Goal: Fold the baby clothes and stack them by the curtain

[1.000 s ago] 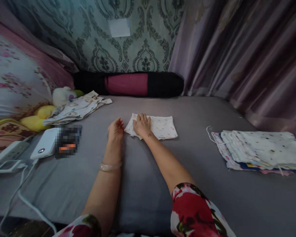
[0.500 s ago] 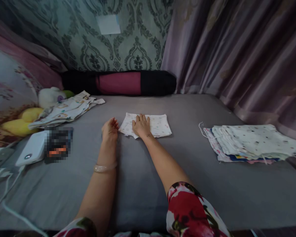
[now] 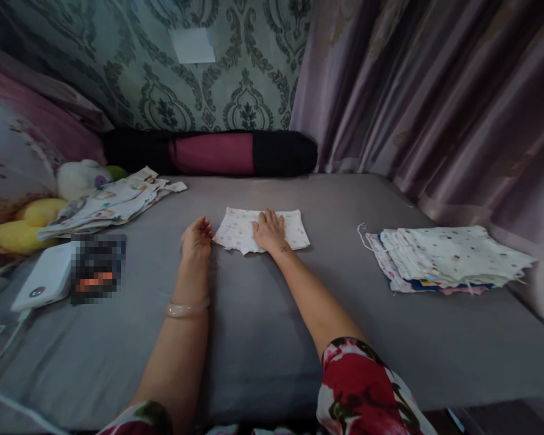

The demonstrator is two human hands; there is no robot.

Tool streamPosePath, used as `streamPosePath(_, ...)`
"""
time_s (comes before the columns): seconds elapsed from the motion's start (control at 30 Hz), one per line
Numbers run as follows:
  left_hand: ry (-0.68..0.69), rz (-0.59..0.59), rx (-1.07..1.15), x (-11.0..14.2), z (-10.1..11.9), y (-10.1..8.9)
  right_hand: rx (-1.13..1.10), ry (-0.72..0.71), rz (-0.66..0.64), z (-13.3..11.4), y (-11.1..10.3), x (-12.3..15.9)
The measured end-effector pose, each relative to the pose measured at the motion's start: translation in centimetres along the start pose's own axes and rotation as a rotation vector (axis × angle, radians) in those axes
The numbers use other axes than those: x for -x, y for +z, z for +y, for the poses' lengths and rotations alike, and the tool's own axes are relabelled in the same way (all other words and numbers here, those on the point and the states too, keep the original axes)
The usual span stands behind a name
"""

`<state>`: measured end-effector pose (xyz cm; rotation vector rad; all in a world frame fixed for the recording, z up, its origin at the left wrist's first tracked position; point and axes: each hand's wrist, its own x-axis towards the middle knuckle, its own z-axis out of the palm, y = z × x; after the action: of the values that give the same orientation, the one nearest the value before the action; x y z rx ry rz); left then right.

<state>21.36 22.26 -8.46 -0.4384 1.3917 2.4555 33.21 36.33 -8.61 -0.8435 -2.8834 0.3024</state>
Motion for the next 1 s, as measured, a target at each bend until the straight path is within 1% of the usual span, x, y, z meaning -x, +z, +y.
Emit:
streamPosePath(0.2,0.017,-0.008,-0.018,-0.1,0.0,-0.1,0.002,-0.006,0.050,0.0,0.7,0.1)
streamPosePath(0.3,0.018,0.000,-0.024,-0.1,0.1,0.0,-0.008,-0.010,0.037,0.0,0.6,0.1)
streamPosePath(0.4,0.001,0.010,-0.028,0.1,0.2,0.0,-0.023,-0.012,-0.008,0.3,0.2,0.1)
streamPosePath(0.5,-0.003,0.012,-0.026,0.1,0.3,-0.1,-0.023,0.006,-0.032,0.8,-0.3,0.4)
streamPosePath(0.7,0.011,0.004,-0.067,0.1,0.2,-0.1,0.037,0.062,0.000,2.8,-1.0,0.9)
streamPosePath(0.8,0.005,0.004,-0.070,0.1,0.3,-0.1,0.051,0.076,0.008,3.3,-1.0,1.0)
streamPosePath(1.0,0.004,0.008,-0.050,0.2,0.5,0.1,0.049,0.081,0.037,3.4,-0.3,0.9)
